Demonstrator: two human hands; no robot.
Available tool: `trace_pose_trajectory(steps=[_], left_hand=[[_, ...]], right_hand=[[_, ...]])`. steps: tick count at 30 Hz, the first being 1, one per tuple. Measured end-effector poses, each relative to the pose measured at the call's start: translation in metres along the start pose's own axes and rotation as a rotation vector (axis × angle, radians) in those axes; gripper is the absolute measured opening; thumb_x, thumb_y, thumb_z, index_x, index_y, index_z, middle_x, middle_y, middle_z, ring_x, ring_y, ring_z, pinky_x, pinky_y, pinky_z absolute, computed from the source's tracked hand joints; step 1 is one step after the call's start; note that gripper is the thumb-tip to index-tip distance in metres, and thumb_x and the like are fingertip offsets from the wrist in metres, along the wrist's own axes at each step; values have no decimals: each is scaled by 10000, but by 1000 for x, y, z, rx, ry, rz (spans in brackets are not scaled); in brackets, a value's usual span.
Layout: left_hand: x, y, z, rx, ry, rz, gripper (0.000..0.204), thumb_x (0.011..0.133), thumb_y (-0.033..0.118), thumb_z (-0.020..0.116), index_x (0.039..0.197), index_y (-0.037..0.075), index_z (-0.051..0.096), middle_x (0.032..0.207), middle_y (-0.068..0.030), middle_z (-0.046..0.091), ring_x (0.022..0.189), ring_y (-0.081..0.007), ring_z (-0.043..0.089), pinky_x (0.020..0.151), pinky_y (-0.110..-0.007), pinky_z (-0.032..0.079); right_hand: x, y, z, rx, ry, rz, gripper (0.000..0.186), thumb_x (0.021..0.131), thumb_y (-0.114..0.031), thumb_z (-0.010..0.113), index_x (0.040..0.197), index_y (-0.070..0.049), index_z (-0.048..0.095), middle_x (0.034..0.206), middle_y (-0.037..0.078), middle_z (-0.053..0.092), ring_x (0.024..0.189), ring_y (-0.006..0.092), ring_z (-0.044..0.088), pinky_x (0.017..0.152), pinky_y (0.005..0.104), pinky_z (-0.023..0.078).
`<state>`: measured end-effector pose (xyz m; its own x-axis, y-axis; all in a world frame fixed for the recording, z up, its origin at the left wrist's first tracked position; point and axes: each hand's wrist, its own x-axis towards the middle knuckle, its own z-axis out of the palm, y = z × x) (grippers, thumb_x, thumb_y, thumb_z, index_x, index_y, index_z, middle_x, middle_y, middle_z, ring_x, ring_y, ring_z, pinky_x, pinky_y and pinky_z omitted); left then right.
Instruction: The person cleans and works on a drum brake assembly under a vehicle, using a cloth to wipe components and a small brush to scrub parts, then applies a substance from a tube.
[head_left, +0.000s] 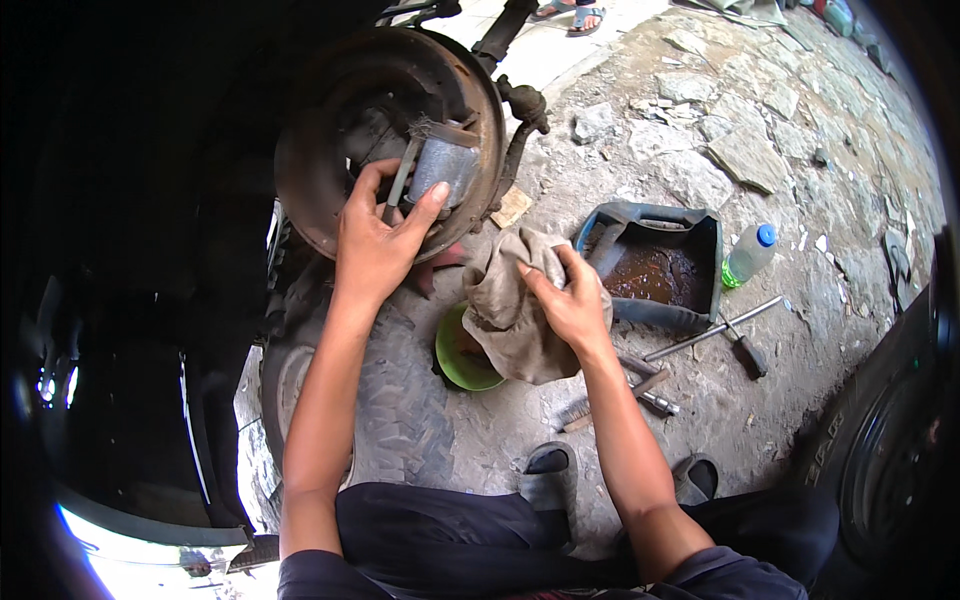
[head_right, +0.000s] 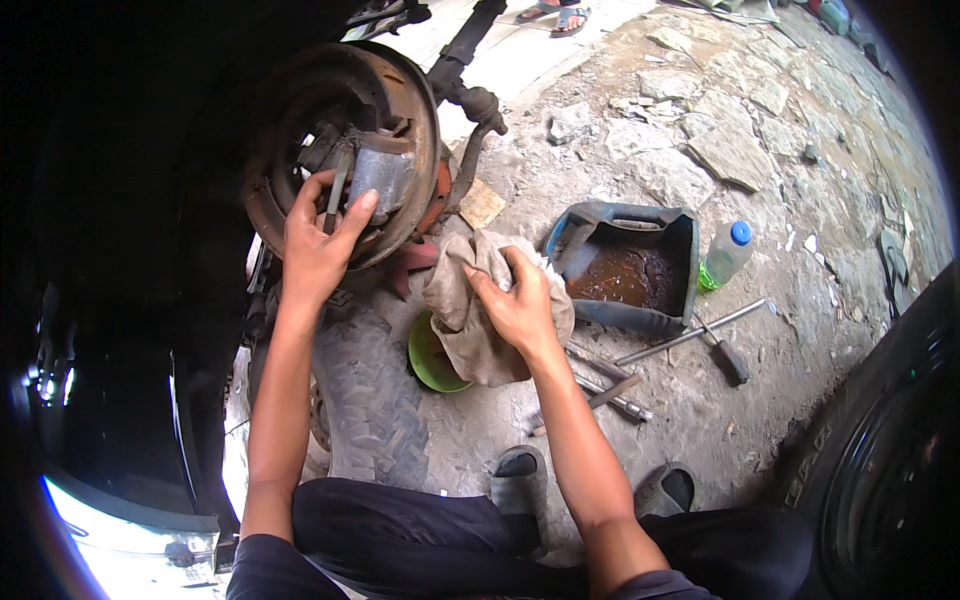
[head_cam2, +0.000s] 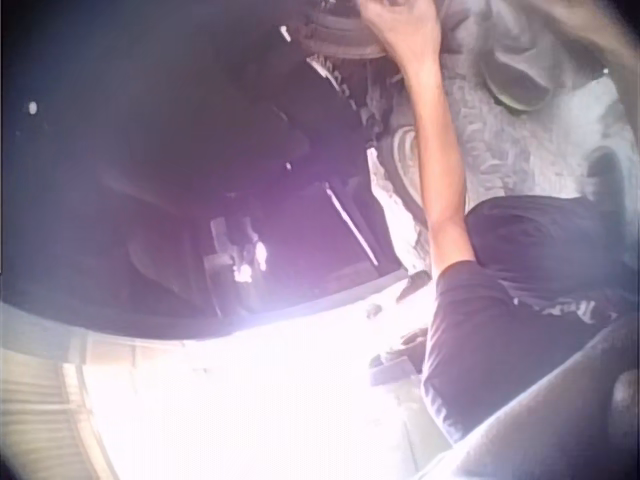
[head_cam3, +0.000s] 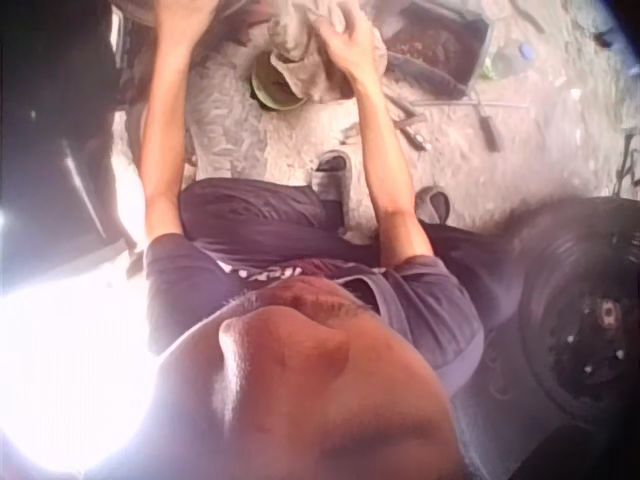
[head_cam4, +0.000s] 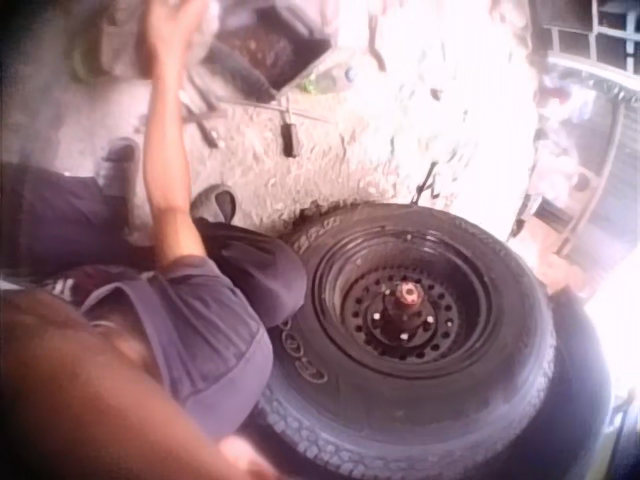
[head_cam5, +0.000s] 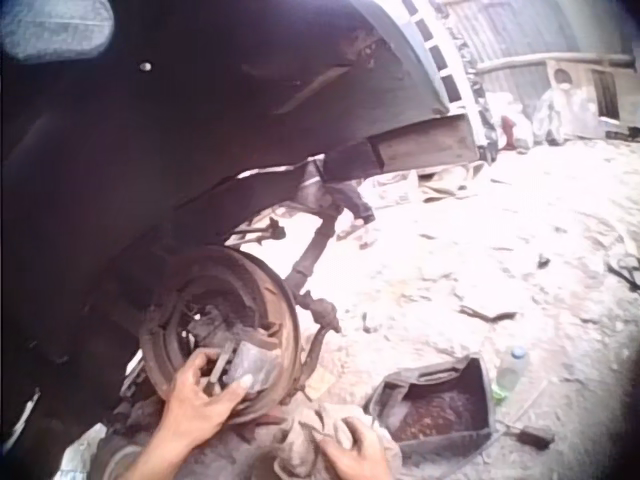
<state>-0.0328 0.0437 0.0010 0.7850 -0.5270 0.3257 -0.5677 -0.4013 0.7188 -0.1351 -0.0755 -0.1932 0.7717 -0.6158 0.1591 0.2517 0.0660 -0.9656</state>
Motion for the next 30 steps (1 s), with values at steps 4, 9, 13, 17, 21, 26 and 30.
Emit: trace_pose_trajectory(steps=[4,9,13,17,21,26,30], left_hand=[[4,0,-4,70,-8,-10,376,931,240,783,1175,-1,629,970,0,652,758,-23,538,670,-194,440],[3,-3,-1,80,74,88,357,913,234,794,1106,-24,641,934,-34,676,731,-60,599,591,-223,472],[-14,22,4,-120,-9,60,293,910,201,797,1075,10,647,821,16,592,719,-57,565,593,-210,472],[-30,29,9,58,-285,153,297,864,172,829,1058,17,666,828,-32,654,785,-72,619,628,-272,532],[-32,23,14,281,-317,290,544,770,286,881,1187,25,648,1115,-110,651,929,-185,641,721,-305,524],[-33,23,14,286,-476,205,723,712,368,906,1284,33,618,1230,-146,622,1040,-229,636,828,-346,517],[-31,24,-7,-32,-781,-363,521,809,275,874,1158,-55,672,960,-78,716,880,-103,638,782,-292,521]], right_hand=[[-1,-70,-4,264,-26,-109,290,886,-98,757,1071,86,630,933,97,672,904,125,596,800,291,497],[2,-85,0,341,-64,-113,282,884,-110,774,1047,67,626,925,45,637,890,103,563,787,271,479],[4,-76,-12,638,117,247,428,891,-233,778,1178,56,645,1069,111,700,972,189,654,880,301,521],[26,-57,-56,1244,-67,636,426,971,-340,573,1224,-7,652,1145,168,715,1053,305,697,994,427,544],[13,-36,-93,1590,-422,602,405,977,-323,559,1208,-7,664,1141,159,719,1049,311,696,985,439,543],[-7,-24,-111,1513,-270,514,401,976,-315,569,1199,2,670,1135,164,723,1034,310,700,971,428,546],[-9,-18,-109,1402,-159,507,397,975,-308,576,1191,10,675,1130,168,725,1022,310,703,959,420,549]])
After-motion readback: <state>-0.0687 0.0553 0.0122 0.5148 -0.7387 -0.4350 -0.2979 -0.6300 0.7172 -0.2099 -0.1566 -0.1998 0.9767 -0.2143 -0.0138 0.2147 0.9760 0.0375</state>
